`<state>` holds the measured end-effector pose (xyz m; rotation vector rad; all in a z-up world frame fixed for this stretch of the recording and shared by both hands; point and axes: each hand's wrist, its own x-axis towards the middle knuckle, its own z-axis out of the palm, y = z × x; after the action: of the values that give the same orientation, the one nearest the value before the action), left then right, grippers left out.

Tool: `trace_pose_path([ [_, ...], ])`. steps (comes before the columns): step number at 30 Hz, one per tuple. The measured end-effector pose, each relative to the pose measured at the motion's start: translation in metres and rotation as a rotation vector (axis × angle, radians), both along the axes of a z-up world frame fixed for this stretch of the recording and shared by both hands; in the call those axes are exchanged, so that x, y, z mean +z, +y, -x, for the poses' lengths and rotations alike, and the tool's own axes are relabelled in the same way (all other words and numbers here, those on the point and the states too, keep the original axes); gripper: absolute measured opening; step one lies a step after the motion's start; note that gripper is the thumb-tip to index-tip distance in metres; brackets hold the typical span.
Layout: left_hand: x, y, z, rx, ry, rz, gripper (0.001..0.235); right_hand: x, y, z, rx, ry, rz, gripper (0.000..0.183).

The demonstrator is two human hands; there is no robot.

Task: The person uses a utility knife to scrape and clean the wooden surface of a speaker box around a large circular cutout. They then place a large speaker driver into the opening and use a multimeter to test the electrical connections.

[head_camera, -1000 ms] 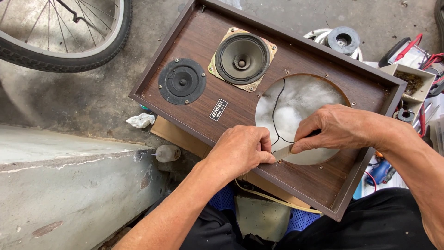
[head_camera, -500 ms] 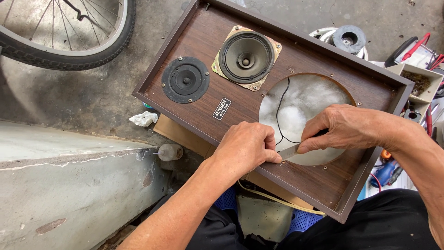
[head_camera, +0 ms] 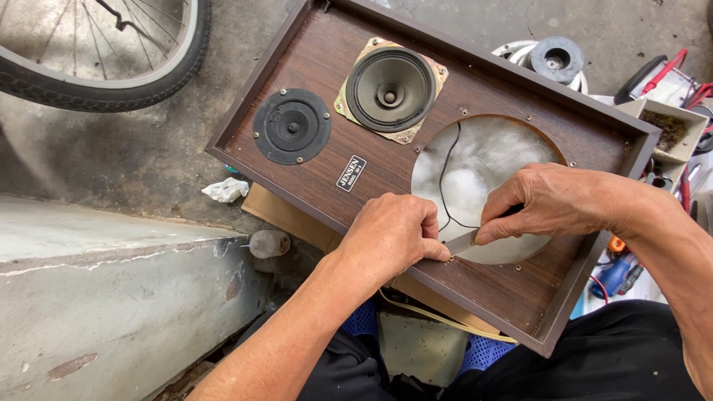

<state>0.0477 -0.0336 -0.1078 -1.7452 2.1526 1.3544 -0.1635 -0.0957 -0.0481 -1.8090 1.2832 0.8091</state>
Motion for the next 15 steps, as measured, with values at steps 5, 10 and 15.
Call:
trace_pose_path([
  [5,0.008,0.0,-0.006,0.013,0.048,-0.062,0.026,0.006,0.002,-0.007,0.001,0.025,0.007,0.027],
  [10,0.007,-0.001,-0.001,0.009,0.009,-0.058,0.03,0.003,0.0,0.002,-0.006,0.053,0.014,0.03],
  [15,0.01,-0.001,-0.001,0.011,0.024,-0.053,0.031,0.005,-0.001,0.001,0.002,0.044,0.019,0.03],
])
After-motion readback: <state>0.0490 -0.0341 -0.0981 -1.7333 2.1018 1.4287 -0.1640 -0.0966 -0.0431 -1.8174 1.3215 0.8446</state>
